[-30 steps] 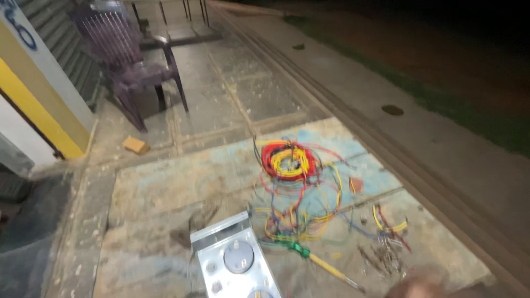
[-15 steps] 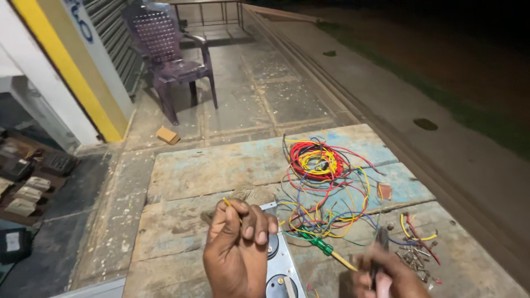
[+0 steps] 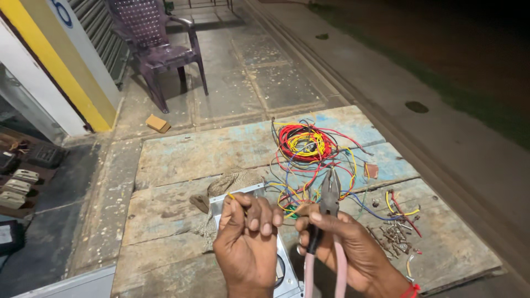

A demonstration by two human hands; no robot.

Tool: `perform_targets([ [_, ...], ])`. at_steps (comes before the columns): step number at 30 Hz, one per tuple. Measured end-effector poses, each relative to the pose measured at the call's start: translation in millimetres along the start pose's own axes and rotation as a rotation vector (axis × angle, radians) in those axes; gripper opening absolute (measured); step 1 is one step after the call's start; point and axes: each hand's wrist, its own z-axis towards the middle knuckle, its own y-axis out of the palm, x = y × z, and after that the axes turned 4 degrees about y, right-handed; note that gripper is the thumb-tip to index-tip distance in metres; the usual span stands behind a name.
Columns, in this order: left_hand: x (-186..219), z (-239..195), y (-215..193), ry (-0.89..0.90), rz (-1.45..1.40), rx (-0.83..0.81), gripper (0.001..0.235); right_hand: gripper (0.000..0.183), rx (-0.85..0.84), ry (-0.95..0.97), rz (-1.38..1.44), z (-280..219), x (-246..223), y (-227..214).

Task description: The person prepares electrical wires and connects them to a small metal panel. They use a pair of pliers to strip the ends of yellow and green wires, twist the exposed copper, and then insert and tighten the wires into terminals on the back of two meter components mounted to the panel.

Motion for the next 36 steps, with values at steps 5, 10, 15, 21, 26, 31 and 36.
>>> perform_targets([
  [5, -3.5, -5.8, 2.2, -0.017, -0.005, -0.001, 0.023, 0.016, 0.033, -0.095, -0.083, -0.3, 4.4, 10.0],
  [10, -2.2, -11.4, -3.2, -0.029, 0.005, 0.035, 0.023, 0.018, 0.107, -0.177, -0.248, -1.8, 7.5, 6.2],
  [15, -4.9, -14.9, -5.3, -0.034, 0.001, 0.033, 0.023, 0.020, 0.104, -0.158, -0.247, -3.6, 10.4, 6.2],
  [21, -5.9, -18.8, -6.9, -0.017, 0.056, 0.018, 0.022, 0.017, 0.104, -0.203, -0.227, -3.8, 11.8, 3.7],
  [26, -2.3, -25.7, -21.8, -0.020, 0.170, 0.083, 0.022, 0.014, 0.097, -0.274, -0.181, -2.5, 9.9, 0.1],
  [31, -0.5, -29.3, -36.2, 0.008, 0.172, 0.088, 0.021, 0.014, 0.154, -0.271, -0.128, -0.7, 3.1, -4.1],
  [36, -1.4, -29.2, -33.6, -0.005, 0.154, 0.114, 0.021, 0.014, 0.168, -0.305, -0.085, 2.0, -4.9, -11.2],
])
